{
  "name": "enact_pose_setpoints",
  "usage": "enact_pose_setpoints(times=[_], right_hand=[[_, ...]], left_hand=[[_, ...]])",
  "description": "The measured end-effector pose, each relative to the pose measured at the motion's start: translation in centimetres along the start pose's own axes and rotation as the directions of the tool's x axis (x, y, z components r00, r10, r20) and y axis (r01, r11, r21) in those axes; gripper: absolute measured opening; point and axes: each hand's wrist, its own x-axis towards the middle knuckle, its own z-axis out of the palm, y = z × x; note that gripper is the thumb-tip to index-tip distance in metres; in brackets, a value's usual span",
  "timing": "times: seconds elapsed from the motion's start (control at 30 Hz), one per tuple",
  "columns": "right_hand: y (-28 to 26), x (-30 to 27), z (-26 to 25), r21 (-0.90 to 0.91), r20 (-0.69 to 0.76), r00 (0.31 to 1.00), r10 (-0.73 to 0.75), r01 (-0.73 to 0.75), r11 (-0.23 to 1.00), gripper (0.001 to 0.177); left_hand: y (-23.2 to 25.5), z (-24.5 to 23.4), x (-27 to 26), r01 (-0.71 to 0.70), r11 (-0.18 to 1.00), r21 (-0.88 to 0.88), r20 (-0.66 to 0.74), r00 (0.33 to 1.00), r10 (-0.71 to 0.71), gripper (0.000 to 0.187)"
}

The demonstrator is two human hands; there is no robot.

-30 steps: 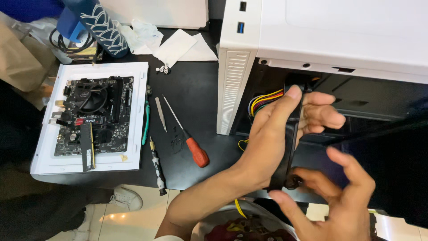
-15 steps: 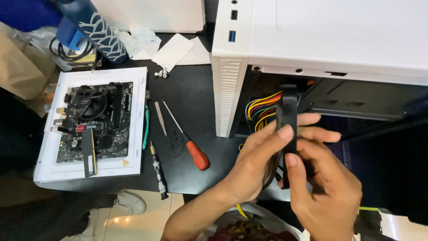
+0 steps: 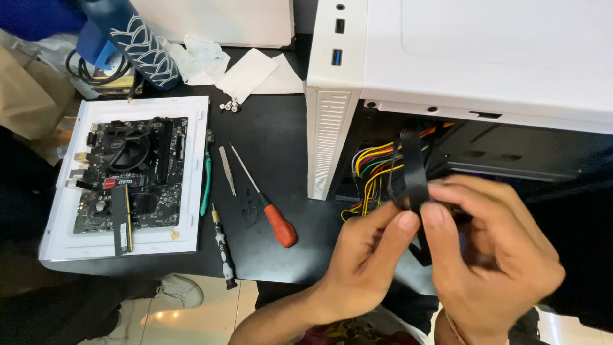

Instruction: The person organizes and bundles power supply cables inside a white computer case using black velcro straps. They wrap the straps around the cable bundles, secure them, and tuck the cables into the case.

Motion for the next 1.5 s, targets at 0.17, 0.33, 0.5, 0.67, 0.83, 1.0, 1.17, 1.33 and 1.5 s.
enact_pose_setpoints(times=[0.17,0.33,0.5,0.67,0.83,1.0,1.17,1.33,1.5], right_hand=[[1.5,-2.5,-2.5,-0.131,0.13,0.988,-0.086,0.103,0.986,0.054],[1.5,-4.9,-2.2,-0.261,0.089,0.995,0.035,-0.01,0.965,0.07],[3.6,-4.8,-1.7,-0.299,0.093,0.986,-0.135,0.157,0.941,0.035],[2.2,-3.5,-0.9,-0.279,0.1,0.983,-0.152,0.174,0.944,0.027],[2.9,-1.8,-0.2,-0.293,0.126,0.964,-0.233,0.261,0.92,0.016],[4.1,0.1,0.3,-0.393,0.202,0.975,-0.091,0.166,0.904,0.013],[3.2,2.3,-0.5,-0.344,0.237,0.968,-0.088,0.168,0.924,0.025],[2.8,1.4,-2.0,-0.231,0.243,0.969,-0.035,0.093,0.968,0.024],[2.8,-1.6,-1.2,0.037,0.029,0.999,0.037,-0.038,0.999,0.072]], left_hand=[[2.5,1.2,3.3,0.015,0.926,-0.378,-0.004,1.0,-0.017,0.049],[3.0,2.1,5.5,0.226,0.619,-0.752,0.082,0.964,-0.253,0.057],[3.4,2.4,5.4,0.248,0.628,-0.738,0.071,0.954,-0.293,0.052],[3.3,0.8,4.1,0.243,0.617,-0.749,0.215,0.969,-0.121,0.057],[0.9,-0.1,1.7,0.191,0.811,-0.553,0.217,0.973,-0.081,0.064],[-1.8,-1.4,-0.8,0.014,0.994,-0.107,0.174,0.985,0.005,0.057],[-3.1,-0.8,-0.9,0.016,1.0,-0.026,0.137,0.991,-0.013,0.032],[-1.8,-0.7,0.8,-0.004,0.968,-0.251,-0.022,1.0,-0.001,0.035],[0.7,-0.5,2.9,-0.033,0.944,-0.327,-0.067,0.998,0.012,0.04]])
